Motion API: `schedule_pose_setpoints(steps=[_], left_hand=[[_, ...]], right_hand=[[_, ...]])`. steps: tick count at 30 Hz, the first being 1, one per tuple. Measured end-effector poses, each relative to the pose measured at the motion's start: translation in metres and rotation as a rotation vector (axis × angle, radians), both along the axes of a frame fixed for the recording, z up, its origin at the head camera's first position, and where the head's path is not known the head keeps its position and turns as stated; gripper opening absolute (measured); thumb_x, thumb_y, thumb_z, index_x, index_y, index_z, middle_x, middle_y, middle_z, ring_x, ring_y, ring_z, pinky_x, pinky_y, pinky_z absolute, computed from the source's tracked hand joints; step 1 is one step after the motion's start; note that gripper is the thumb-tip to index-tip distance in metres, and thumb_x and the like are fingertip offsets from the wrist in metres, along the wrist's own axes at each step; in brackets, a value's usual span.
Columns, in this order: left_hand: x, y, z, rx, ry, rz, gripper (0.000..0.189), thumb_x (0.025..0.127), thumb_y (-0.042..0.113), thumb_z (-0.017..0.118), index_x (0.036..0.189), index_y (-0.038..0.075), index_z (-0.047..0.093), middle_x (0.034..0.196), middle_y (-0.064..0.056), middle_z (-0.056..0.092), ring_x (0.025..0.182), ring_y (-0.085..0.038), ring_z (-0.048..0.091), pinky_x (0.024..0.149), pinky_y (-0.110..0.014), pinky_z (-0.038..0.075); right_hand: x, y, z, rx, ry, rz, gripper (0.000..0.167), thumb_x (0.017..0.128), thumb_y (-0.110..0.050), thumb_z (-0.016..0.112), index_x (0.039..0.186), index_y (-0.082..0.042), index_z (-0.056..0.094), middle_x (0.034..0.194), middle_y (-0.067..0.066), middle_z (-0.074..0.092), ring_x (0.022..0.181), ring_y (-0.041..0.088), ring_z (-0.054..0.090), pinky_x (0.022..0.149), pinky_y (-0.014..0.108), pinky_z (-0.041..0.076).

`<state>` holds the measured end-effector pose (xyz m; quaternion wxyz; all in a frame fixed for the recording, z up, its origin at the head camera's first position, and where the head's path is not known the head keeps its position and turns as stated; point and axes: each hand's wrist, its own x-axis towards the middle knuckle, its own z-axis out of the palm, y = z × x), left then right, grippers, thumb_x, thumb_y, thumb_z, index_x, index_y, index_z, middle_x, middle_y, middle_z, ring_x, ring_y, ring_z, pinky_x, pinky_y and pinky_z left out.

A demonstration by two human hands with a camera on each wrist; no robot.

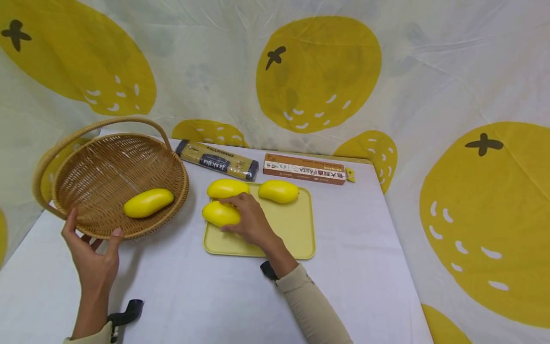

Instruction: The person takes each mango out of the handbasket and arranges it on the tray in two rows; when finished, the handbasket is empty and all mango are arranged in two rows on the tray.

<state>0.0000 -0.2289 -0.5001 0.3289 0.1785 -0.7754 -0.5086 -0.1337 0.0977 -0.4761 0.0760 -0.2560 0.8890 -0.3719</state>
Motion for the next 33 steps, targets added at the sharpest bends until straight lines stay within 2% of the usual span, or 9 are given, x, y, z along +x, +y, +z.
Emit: schedule_pose_setpoints(steps=[12, 18, 25, 33], left_hand=[[0.001, 0.000, -0.001, -0.004, -0.002, 0.002, 0.096, 0.087, 0.015, 0.078, 0.166, 0.027, 0.025, 0.173, 0.007, 0.025, 0.150, -0.030, 0.040, 0.111, -0.024, 0.037], [-0.001, -0.002, -0.003, -0.012, 0.006, 0.003, 0.095, 0.088, 0.016, 0.078, 0.166, 0.025, 0.025, 0.173, 0.005, 0.025, 0.150, -0.031, 0.040, 0.110, -0.023, 0.037], [-0.001, -0.003, -0.003, -0.003, 0.015, 0.006, 0.095, 0.087, 0.018, 0.077, 0.166, 0.024, 0.026, 0.173, 0.000, 0.026, 0.150, -0.031, 0.040, 0.109, -0.023, 0.037], [0.000, -0.001, 0.000, -0.004, 0.011, -0.005, 0.096, 0.087, 0.017, 0.078, 0.166, 0.025, 0.026, 0.173, 0.002, 0.025, 0.152, -0.031, 0.039, 0.110, -0.024, 0.037]], right_hand=[[-0.004, -0.002, 0.002, -0.045, 0.007, -0.037, 0.056, 0.080, -0.023, 0.094, 0.132, -0.018, 0.074, 0.126, 0.000, 0.072, 0.111, 0.021, 0.061, 0.098, 0.040, 0.050], [-0.001, -0.003, 0.001, -0.065, -0.027, 0.002, 0.054, 0.079, -0.018, 0.095, 0.130, -0.018, 0.076, 0.121, 0.001, 0.071, 0.110, 0.020, 0.061, 0.097, 0.036, 0.056], [0.002, -0.001, 0.003, -0.080, -0.038, 0.039, 0.058, 0.077, -0.021, 0.096, 0.131, -0.020, 0.076, 0.121, -0.001, 0.070, 0.113, 0.021, 0.063, 0.099, 0.037, 0.056], [0.000, -0.005, 0.012, -0.151, 0.009, 0.048, 0.056, 0.079, -0.023, 0.095, 0.130, -0.019, 0.076, 0.125, 0.004, 0.073, 0.118, 0.023, 0.064, 0.101, 0.043, 0.056]])
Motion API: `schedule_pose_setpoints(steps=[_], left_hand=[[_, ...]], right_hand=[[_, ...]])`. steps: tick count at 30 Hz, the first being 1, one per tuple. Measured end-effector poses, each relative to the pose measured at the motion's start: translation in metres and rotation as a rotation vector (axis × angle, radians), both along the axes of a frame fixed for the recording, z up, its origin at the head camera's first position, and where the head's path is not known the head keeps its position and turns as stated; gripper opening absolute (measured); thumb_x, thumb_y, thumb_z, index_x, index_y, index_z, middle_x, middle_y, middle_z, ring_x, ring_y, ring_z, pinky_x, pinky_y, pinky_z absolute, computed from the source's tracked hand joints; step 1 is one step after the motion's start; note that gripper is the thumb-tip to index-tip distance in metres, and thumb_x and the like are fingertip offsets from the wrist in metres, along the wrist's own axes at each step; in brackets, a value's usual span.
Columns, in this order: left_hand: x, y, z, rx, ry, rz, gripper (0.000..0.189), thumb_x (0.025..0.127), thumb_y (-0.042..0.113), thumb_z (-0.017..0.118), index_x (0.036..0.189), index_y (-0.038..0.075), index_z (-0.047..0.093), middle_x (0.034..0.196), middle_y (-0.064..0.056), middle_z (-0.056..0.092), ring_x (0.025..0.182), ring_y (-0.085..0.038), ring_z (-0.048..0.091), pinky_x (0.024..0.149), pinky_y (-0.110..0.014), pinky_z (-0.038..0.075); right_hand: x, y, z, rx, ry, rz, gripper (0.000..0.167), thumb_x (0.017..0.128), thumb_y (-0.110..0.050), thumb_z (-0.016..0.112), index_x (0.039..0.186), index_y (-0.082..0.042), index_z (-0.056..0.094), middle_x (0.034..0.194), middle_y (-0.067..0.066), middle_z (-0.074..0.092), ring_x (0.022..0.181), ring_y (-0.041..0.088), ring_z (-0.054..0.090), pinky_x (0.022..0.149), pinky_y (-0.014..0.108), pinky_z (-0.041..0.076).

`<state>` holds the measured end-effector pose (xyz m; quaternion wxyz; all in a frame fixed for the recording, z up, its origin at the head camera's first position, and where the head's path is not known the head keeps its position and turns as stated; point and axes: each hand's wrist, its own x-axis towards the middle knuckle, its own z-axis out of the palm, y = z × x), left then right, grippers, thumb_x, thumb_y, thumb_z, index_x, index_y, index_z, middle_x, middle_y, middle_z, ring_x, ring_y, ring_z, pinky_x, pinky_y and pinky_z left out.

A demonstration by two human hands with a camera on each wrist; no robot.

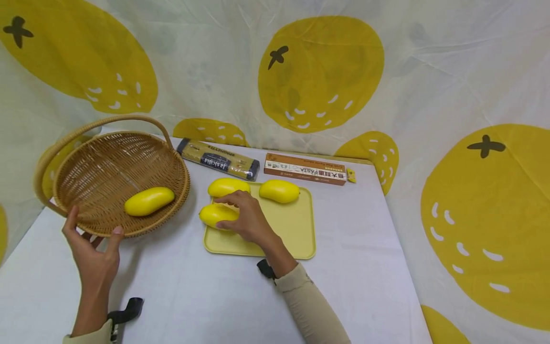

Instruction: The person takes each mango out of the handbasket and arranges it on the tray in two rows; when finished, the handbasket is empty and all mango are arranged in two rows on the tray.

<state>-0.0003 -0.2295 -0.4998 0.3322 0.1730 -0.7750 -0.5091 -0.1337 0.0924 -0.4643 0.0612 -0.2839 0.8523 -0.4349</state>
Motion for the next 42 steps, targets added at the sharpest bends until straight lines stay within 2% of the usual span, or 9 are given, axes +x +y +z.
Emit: schedule_pose_setpoints(steps=[4, 7, 12, 15, 19, 21, 26, 33, 42], left_hand=[[0.000, 0.000, 0.000, -0.003, -0.004, 0.000, 0.096, 0.087, 0.017, 0.078, 0.166, 0.025, 0.026, 0.173, 0.002, 0.025, 0.152, -0.030, 0.039, 0.110, -0.023, 0.037], [0.000, 0.000, 0.000, -0.006, -0.010, 0.002, 0.096, 0.087, 0.017, 0.077, 0.167, 0.026, 0.025, 0.174, 0.002, 0.024, 0.152, -0.030, 0.039, 0.110, -0.023, 0.037], [0.000, 0.001, 0.001, -0.008, -0.020, 0.005, 0.095, 0.087, 0.017, 0.077, 0.167, 0.027, 0.025, 0.174, 0.004, 0.024, 0.152, -0.030, 0.038, 0.111, -0.023, 0.036], [0.000, 0.001, 0.001, -0.007, -0.023, 0.007, 0.095, 0.087, 0.019, 0.077, 0.167, 0.028, 0.025, 0.173, 0.007, 0.024, 0.152, -0.029, 0.038, 0.110, -0.023, 0.036], [0.001, 0.002, 0.001, -0.002, -0.024, 0.008, 0.095, 0.087, 0.020, 0.078, 0.166, 0.029, 0.025, 0.173, 0.009, 0.024, 0.152, -0.029, 0.039, 0.110, -0.023, 0.037], [0.001, 0.002, 0.001, 0.000, -0.023, 0.008, 0.095, 0.088, 0.020, 0.078, 0.166, 0.029, 0.025, 0.172, 0.009, 0.024, 0.152, -0.029, 0.039, 0.110, -0.023, 0.037], [0.001, 0.002, 0.001, 0.003, -0.021, 0.006, 0.095, 0.088, 0.019, 0.078, 0.166, 0.029, 0.025, 0.172, 0.009, 0.024, 0.152, -0.030, 0.039, 0.109, -0.022, 0.037], [0.001, 0.001, 0.002, 0.007, -0.024, 0.008, 0.096, 0.087, 0.017, 0.078, 0.166, 0.029, 0.025, 0.172, 0.009, 0.025, 0.150, -0.030, 0.041, 0.108, -0.022, 0.038], [0.001, 0.001, 0.003, 0.010, -0.031, 0.014, 0.096, 0.088, 0.019, 0.078, 0.166, 0.030, 0.025, 0.172, 0.010, 0.025, 0.151, -0.029, 0.040, 0.108, -0.022, 0.038]], right_hand=[[-0.003, -0.007, 0.009, -0.076, 0.018, 0.020, 0.055, 0.079, -0.023, 0.095, 0.130, -0.016, 0.076, 0.126, 0.008, 0.074, 0.117, 0.027, 0.064, 0.102, 0.049, 0.055], [-0.005, -0.015, 0.019, -0.121, 0.044, 0.032, 0.053, 0.080, -0.024, 0.095, 0.129, -0.017, 0.076, 0.125, 0.005, 0.074, 0.117, 0.024, 0.064, 0.102, 0.050, 0.056], [-0.007, -0.033, 0.036, -0.174, 0.089, 0.062, 0.052, 0.081, -0.024, 0.094, 0.130, -0.020, 0.076, 0.124, 0.001, 0.073, 0.116, 0.022, 0.065, 0.102, 0.049, 0.056], [-0.008, -0.047, 0.047, -0.180, 0.108, 0.078, 0.053, 0.081, -0.023, 0.094, 0.131, -0.018, 0.075, 0.125, 0.000, 0.073, 0.115, 0.021, 0.065, 0.102, 0.041, 0.056], [-0.009, -0.069, 0.055, -0.156, 0.128, 0.099, 0.055, 0.081, -0.025, 0.094, 0.133, -0.018, 0.074, 0.126, -0.001, 0.073, 0.112, 0.017, 0.063, 0.099, 0.026, 0.053], [-0.010, -0.080, 0.057, -0.137, 0.130, 0.116, 0.057, 0.082, -0.027, 0.093, 0.134, -0.020, 0.073, 0.129, -0.002, 0.072, 0.113, 0.016, 0.062, 0.098, 0.023, 0.052], [-0.012, -0.105, 0.061, -0.081, 0.121, 0.158, 0.060, 0.082, -0.032, 0.093, 0.137, -0.021, 0.072, 0.135, -0.005, 0.071, 0.119, 0.011, 0.060, 0.100, 0.025, 0.050], [-0.020, -0.136, 0.061, 0.009, 0.091, 0.239, 0.060, 0.085, -0.032, 0.090, 0.141, -0.022, 0.069, 0.141, -0.007, 0.070, 0.134, 0.009, 0.058, 0.112, 0.021, 0.042], [-0.033, -0.173, 0.065, 0.222, 0.096, 0.351, 0.060, 0.088, -0.036, 0.087, 0.143, -0.025, 0.067, 0.143, -0.009, 0.069, 0.123, 0.008, 0.061, 0.103, 0.020, 0.042]])
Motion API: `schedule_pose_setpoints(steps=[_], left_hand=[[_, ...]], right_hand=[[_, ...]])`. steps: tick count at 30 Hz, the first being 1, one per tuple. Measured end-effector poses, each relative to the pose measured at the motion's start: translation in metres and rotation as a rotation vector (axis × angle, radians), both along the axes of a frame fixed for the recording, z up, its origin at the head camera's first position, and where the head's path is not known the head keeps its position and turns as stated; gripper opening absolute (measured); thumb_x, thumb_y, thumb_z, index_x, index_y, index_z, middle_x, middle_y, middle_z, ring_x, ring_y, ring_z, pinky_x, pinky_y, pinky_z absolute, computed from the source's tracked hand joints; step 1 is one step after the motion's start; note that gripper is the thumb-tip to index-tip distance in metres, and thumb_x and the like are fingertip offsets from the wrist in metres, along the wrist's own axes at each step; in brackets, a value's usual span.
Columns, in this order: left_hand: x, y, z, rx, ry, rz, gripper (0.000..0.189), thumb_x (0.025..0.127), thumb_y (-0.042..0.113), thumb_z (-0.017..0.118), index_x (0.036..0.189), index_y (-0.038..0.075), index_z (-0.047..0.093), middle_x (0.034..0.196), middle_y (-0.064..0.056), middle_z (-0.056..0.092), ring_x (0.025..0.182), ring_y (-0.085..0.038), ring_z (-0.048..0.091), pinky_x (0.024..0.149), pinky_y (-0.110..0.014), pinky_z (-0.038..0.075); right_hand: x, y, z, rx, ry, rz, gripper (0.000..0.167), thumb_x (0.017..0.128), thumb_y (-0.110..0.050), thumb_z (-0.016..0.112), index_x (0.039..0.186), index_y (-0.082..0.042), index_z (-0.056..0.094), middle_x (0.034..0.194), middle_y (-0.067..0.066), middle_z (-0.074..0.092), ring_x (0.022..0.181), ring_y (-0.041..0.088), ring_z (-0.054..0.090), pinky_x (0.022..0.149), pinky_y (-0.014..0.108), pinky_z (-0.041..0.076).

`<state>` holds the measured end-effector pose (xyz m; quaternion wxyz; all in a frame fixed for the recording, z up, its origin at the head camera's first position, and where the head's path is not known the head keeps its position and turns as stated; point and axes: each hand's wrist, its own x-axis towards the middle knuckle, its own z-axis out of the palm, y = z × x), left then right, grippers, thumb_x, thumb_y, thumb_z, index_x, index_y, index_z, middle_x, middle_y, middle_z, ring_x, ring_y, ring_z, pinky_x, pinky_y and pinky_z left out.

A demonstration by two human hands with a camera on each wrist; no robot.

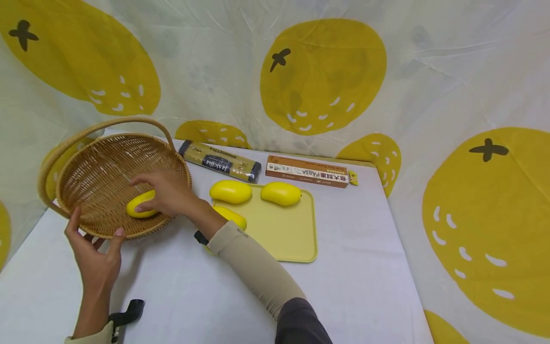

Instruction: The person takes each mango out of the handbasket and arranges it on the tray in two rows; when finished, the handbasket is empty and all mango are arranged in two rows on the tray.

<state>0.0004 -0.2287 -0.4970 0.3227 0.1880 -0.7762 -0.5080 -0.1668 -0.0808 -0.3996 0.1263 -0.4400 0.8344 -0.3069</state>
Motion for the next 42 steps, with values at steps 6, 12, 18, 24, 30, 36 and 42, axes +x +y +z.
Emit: schedule_pose_setpoints(steps=[6, 12, 18, 24, 30, 36, 42], left_hand=[[0.000, 0.001, 0.000, 0.001, -0.012, 0.012, 0.096, 0.087, 0.019, 0.078, 0.166, 0.031, 0.025, 0.172, 0.011, 0.026, 0.151, -0.029, 0.040, 0.108, -0.023, 0.037], [0.000, 0.001, 0.000, 0.000, -0.012, 0.016, 0.096, 0.087, 0.018, 0.078, 0.166, 0.029, 0.026, 0.172, 0.010, 0.025, 0.152, -0.028, 0.040, 0.108, -0.023, 0.038], [0.000, 0.001, 0.001, 0.000, -0.017, 0.015, 0.096, 0.088, 0.017, 0.078, 0.167, 0.030, 0.025, 0.172, 0.010, 0.025, 0.152, -0.029, 0.040, 0.109, -0.023, 0.037], [0.000, 0.002, 0.001, -0.002, -0.025, 0.016, 0.096, 0.088, 0.018, 0.078, 0.167, 0.031, 0.024, 0.173, 0.011, 0.024, 0.153, -0.028, 0.038, 0.110, -0.024, 0.037], [-0.001, 0.001, 0.000, -0.002, -0.028, 0.014, 0.097, 0.088, 0.018, 0.078, 0.167, 0.032, 0.024, 0.173, 0.012, 0.023, 0.154, -0.026, 0.036, 0.111, -0.025, 0.037], [0.000, 0.002, 0.000, -0.009, -0.030, 0.012, 0.096, 0.088, 0.017, 0.077, 0.167, 0.032, 0.023, 0.173, 0.012, 0.022, 0.154, -0.027, 0.036, 0.112, -0.025, 0.037], [0.001, 0.000, 0.001, -0.016, -0.029, 0.011, 0.096, 0.088, 0.018, 0.078, 0.167, 0.032, 0.023, 0.173, 0.012, 0.023, 0.154, -0.027, 0.036, 0.111, -0.024, 0.037]], right_hand=[[-0.012, -0.021, -0.004, 0.163, -0.035, 0.031, 0.061, 0.088, -0.037, 0.086, 0.145, -0.029, 0.066, 0.145, -0.015, 0.067, 0.136, 0.005, 0.054, 0.115, 0.022, 0.036], [-0.021, -0.036, -0.011, 0.258, -0.099, 0.042, 0.061, 0.088, -0.035, 0.087, 0.144, -0.029, 0.067, 0.144, -0.014, 0.067, 0.136, 0.006, 0.055, 0.117, 0.024, 0.036], [-0.024, -0.046, -0.018, 0.328, -0.128, -0.011, 0.060, 0.087, -0.031, 0.088, 0.143, -0.031, 0.067, 0.145, -0.012, 0.065, 0.134, 0.006, 0.056, 0.119, 0.026, 0.035], [-0.023, -0.052, -0.023, 0.366, -0.134, -0.061, 0.061, 0.084, -0.030, 0.090, 0.140, -0.031, 0.067, 0.144, -0.015, 0.062, 0.136, 0.004, 0.053, 0.116, 0.021, 0.037], [-0.022, -0.057, -0.024, 0.445, -0.127, -0.063, 0.063, 0.083, -0.035, 0.092, 0.140, -0.034, 0.066, 0.146, -0.016, 0.059, 0.134, 0.004, 0.052, 0.114, 0.021, 0.039], [-0.023, -0.055, -0.024, 0.468, -0.102, -0.006, 0.062, 0.082, -0.037, 0.092, 0.139, -0.032, 0.067, 0.143, -0.014, 0.059, 0.130, 0.006, 0.052, 0.112, 0.022, 0.039], [-0.020, -0.050, -0.018, 0.343, -0.127, 0.011, 0.064, 0.082, -0.035, 0.092, 0.141, -0.030, 0.067, 0.136, -0.012, 0.066, 0.122, 0.004, 0.057, 0.105, 0.020, 0.042]])
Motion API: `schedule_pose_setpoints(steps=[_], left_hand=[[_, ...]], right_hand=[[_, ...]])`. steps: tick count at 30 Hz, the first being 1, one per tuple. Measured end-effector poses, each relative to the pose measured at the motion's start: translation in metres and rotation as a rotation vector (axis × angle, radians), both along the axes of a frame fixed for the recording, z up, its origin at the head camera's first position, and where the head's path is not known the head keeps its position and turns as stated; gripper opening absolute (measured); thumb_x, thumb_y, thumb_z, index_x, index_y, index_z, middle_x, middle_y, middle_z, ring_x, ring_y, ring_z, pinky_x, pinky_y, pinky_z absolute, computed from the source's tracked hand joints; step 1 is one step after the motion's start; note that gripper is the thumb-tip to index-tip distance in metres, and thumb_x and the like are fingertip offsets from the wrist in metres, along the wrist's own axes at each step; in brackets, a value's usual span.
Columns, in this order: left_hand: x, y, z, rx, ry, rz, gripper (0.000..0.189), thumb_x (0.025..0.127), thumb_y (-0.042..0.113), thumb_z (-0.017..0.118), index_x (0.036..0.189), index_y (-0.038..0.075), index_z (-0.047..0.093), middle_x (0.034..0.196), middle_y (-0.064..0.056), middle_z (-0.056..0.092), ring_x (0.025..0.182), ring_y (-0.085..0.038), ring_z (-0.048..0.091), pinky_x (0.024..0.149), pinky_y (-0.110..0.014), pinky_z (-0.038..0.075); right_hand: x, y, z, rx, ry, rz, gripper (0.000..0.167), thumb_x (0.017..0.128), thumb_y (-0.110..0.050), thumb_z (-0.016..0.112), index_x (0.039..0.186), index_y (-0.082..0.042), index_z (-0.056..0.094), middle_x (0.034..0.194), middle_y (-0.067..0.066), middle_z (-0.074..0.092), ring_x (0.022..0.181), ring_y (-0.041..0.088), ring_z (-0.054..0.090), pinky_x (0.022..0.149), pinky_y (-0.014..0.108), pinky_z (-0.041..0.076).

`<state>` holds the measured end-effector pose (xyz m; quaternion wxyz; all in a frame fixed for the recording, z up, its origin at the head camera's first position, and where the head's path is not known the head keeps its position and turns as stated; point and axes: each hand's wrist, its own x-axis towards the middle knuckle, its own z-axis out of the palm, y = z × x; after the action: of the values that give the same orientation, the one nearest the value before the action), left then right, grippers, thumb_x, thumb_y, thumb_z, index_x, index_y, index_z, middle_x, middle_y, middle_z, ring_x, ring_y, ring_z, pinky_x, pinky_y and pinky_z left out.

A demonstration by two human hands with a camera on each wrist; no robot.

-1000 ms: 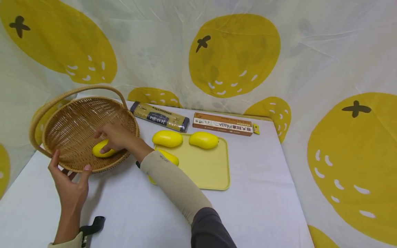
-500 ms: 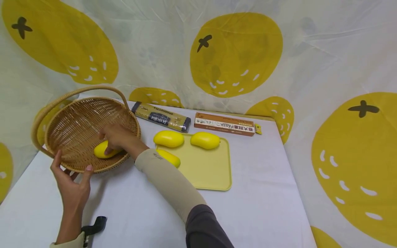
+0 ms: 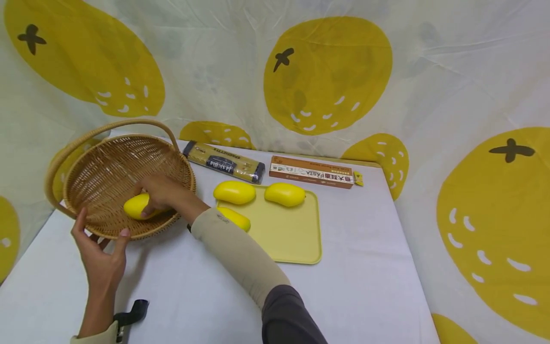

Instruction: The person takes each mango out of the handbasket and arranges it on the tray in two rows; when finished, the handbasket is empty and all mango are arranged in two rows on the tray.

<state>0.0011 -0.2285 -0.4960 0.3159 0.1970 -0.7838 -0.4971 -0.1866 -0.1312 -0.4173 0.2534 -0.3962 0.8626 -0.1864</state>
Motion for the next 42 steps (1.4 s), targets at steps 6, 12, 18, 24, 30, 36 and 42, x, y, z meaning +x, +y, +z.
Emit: schedule_pose_setpoints(steps=[6, 12, 18, 24, 30, 36, 42], left_hand=[[0.001, -0.001, -0.001, 0.008, 0.005, 0.010, 0.096, 0.088, 0.018, 0.078, 0.166, 0.030, 0.025, 0.172, 0.010, 0.025, 0.153, -0.026, 0.037, 0.110, -0.024, 0.038], [0.001, -0.001, -0.003, 0.018, 0.014, 0.011, 0.096, 0.086, 0.016, 0.078, 0.166, 0.028, 0.025, 0.171, 0.008, 0.027, 0.150, -0.031, 0.041, 0.111, -0.023, 0.038], [0.001, -0.002, 0.000, 0.015, 0.020, 0.007, 0.096, 0.086, 0.018, 0.079, 0.166, 0.028, 0.026, 0.171, 0.008, 0.027, 0.149, -0.029, 0.041, 0.109, -0.023, 0.039], [0.001, -0.001, -0.001, 0.008, 0.035, -0.003, 0.097, 0.086, 0.018, 0.078, 0.166, 0.028, 0.026, 0.172, 0.005, 0.028, 0.147, -0.030, 0.043, 0.108, -0.022, 0.039], [0.000, -0.001, -0.001, -0.004, 0.047, -0.013, 0.097, 0.085, 0.015, 0.079, 0.166, 0.025, 0.026, 0.172, 0.002, 0.028, 0.148, -0.031, 0.042, 0.110, -0.022, 0.038], [0.000, 0.000, -0.001, -0.007, 0.039, -0.009, 0.097, 0.085, 0.015, 0.078, 0.166, 0.026, 0.026, 0.172, 0.005, 0.027, 0.148, -0.032, 0.042, 0.111, -0.023, 0.038], [-0.001, -0.001, -0.003, -0.007, 0.040, -0.011, 0.098, 0.085, 0.014, 0.078, 0.166, 0.026, 0.025, 0.172, 0.004, 0.028, 0.148, -0.031, 0.042, 0.110, -0.023, 0.038]], right_hand=[[0.006, 0.007, 0.011, -0.104, 0.047, 0.023, 0.064, 0.083, -0.041, 0.090, 0.142, -0.031, 0.068, 0.137, -0.014, 0.068, 0.118, 0.002, 0.056, 0.101, 0.020, 0.039], [0.016, 0.023, 0.022, -0.272, 0.077, 0.016, 0.066, 0.083, -0.043, 0.090, 0.143, -0.030, 0.067, 0.142, -0.016, 0.068, 0.117, -0.001, 0.055, 0.097, 0.017, 0.039], [0.027, 0.044, 0.038, -0.418, 0.100, -0.035, 0.064, 0.082, -0.043, 0.091, 0.141, -0.030, 0.069, 0.141, -0.016, 0.069, 0.123, -0.001, 0.056, 0.100, 0.017, 0.037], [0.035, 0.071, 0.043, -0.517, 0.101, -0.088, 0.066, 0.083, -0.044, 0.091, 0.142, -0.028, 0.068, 0.142, -0.013, 0.068, 0.129, 0.000, 0.056, 0.103, 0.016, 0.040], [0.046, 0.101, 0.039, -0.655, 0.035, -0.210, 0.067, 0.080, -0.042, 0.093, 0.141, -0.031, 0.069, 0.140, -0.015, 0.068, 0.124, -0.003, 0.056, 0.101, 0.017, 0.045], [0.055, 0.128, 0.034, -0.747, 0.018, -0.287, 0.065, 0.079, -0.037, 0.095, 0.139, -0.031, 0.071, 0.134, -0.016, 0.070, 0.118, 0.000, 0.057, 0.098, 0.021, 0.050], [0.060, 0.155, 0.028, -0.803, 0.031, -0.351, 0.064, 0.079, -0.031, 0.096, 0.138, -0.029, 0.072, 0.133, -0.015, 0.071, 0.119, 0.003, 0.059, 0.099, 0.029, 0.052]])
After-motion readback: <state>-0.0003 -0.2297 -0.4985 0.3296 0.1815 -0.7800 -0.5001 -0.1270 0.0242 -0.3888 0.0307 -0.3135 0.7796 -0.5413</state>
